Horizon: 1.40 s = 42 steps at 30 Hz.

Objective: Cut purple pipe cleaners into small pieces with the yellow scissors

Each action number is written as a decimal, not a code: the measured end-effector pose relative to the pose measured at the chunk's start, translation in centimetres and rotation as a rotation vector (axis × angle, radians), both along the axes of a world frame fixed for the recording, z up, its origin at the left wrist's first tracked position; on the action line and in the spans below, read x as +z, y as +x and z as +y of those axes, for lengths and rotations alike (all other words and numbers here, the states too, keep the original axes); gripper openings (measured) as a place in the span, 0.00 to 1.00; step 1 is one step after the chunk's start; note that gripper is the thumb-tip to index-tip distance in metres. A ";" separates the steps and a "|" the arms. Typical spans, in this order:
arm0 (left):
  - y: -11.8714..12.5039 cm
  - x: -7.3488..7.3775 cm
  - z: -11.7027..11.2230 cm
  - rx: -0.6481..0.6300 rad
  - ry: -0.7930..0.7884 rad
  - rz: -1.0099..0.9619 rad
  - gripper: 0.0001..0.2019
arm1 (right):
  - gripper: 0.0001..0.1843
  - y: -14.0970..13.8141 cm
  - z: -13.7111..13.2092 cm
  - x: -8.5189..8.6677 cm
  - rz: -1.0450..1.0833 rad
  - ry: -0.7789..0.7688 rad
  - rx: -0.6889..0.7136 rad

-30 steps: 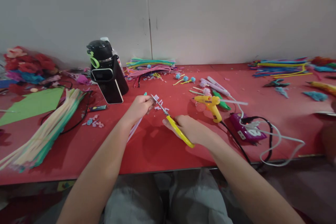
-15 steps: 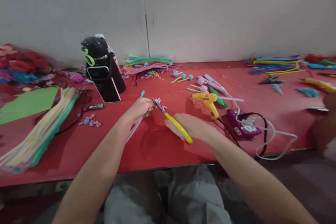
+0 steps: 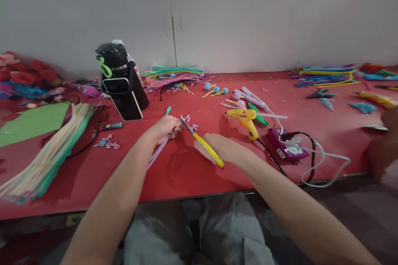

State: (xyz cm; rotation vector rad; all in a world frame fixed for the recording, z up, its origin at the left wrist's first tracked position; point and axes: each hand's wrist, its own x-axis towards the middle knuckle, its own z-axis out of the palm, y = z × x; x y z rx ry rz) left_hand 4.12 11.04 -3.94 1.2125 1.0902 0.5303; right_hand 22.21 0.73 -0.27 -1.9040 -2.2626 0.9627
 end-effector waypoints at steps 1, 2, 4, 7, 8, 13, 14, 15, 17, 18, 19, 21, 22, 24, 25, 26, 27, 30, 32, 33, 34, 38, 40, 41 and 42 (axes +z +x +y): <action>-0.1 -0.1 0.1 -0.004 -0.008 -0.004 0.12 | 0.15 -0.1 0.0 -0.1 -0.054 0.004 0.015; -0.1 -0.1 0.1 -0.008 -0.016 -0.007 0.12 | 0.14 -0.2 0.0 -0.1 -0.101 0.008 0.033; -0.3 -0.2 0.2 -0.013 -0.029 -0.013 0.11 | 0.13 -0.3 0.1 -0.4 -0.130 0.033 0.073; -0.4 -0.3 0.3 -0.016 -0.040 -0.018 0.11 | 0.14 -0.4 0.2 -1.1 -0.135 0.054 0.075; -0.4 -0.3 0.3 -0.015 -0.041 -0.018 0.11 | 0.14 -0.4 0.2 -1.4 -0.133 0.055 0.060; -0.8 -0.1 0.4 0.001 -0.022 -0.016 0.12 | 0.17 -0.4 0.1 -1.6 -0.060 0.054 0.025; -0.9 -0.1 0.4 0.002 -0.015 -0.016 0.12 | 0.18 -0.3 0.0 -1.6 -0.029 0.048 0.025; -1.0 0.0 0.4 0.003 -0.006 -0.017 0.12 | 0.19 -0.1 -0.1 -1.7 0.001 0.045 0.005; -1.1 0.1 0.3 0.012 0.020 -0.018 0.10 | 0.24 0.4 0.0 -2.3 0.084 0.010 -0.054; -1.2 0.2 0.3 0.019 0.038 -0.019 0.10 | 0.27 0.7 0.2 -2.7 0.146 -0.021 -0.083; -1.1 0.4 0.2 0.027 0.058 -0.021 0.09 | 0.30 1.0 0.6 -3.1 0.235 -0.076 -0.092; -0.9 0.7 -0.2 0.043 0.102 -0.032 0.09 | 0.32 1.2 1.9 -3.7 0.437 -0.151 -0.146; -0.8 0.8 -0.3 0.050 0.132 -0.040 0.10 | 0.31 1.1 2.8 -3.8 0.518 -0.131 -0.209; -0.5 1.2 -0.7 0.054 0.199 -0.055 0.10 | 0.25 0.5 4.7 -3.4 0.635 -0.004 -0.326; -0.5 1.3 -0.8 0.050 0.229 -0.058 0.11 | 0.22 0.1 5.6 -3.1 0.682 0.071 -0.353; -0.4 1.4 -1.0 0.043 0.252 -0.059 0.12 | 0.20 -0.4 6.4 -2.7 0.717 0.125 -0.363; -0.4 1.5 -1.1 0.036 0.266 -0.057 0.12 | 0.18 -0.9 7.1 -2.3 0.752 0.146 -0.366; -0.6 1.5 -1.2 0.006 0.278 -0.039 0.12 | 0.18 -2.0 8.0 -2.1 0.842 0.156 -0.354; -0.6 1.4 -1.3 -0.042 0.268 -0.022 0.11 | 0.20 -2.4 8.0 -2.8 0.909 0.162 -0.356; -0.7 1.3 -1.3 -0.068 0.263 -0.008 0.10 | 0.21 -2.6 7.9 -3.3 0.944 0.164 -0.355; -0.6 1.3 -1.3 -0.088 0.259 0.009 0.10 | 0.22 -2.7 7.9 -3.7 0.976 0.169 -0.355; -0.5 1.4 -1.5 -0.103 0.248 0.086 0.11 | 0.22 -2.8 8.0 -5.3 1.006 0.225 -0.319; -0.5 1.5 -1.5 -0.127 0.233 0.105 0.12 | 0.19 -2.7 8.1 -5.8 0.981 0.244 -0.275; -0.6 1.4 -1.5 -0.142 0.223 0.107 0.13 | 0.18 -2.6 8.2 -5.9 0.968 0.244 -0.250; -0.6 1.4 -1.4 -0.153 0.211 0.107 0.13 | 0.16 -2.5 8.2 -6.1 0.956 0.243 -0.229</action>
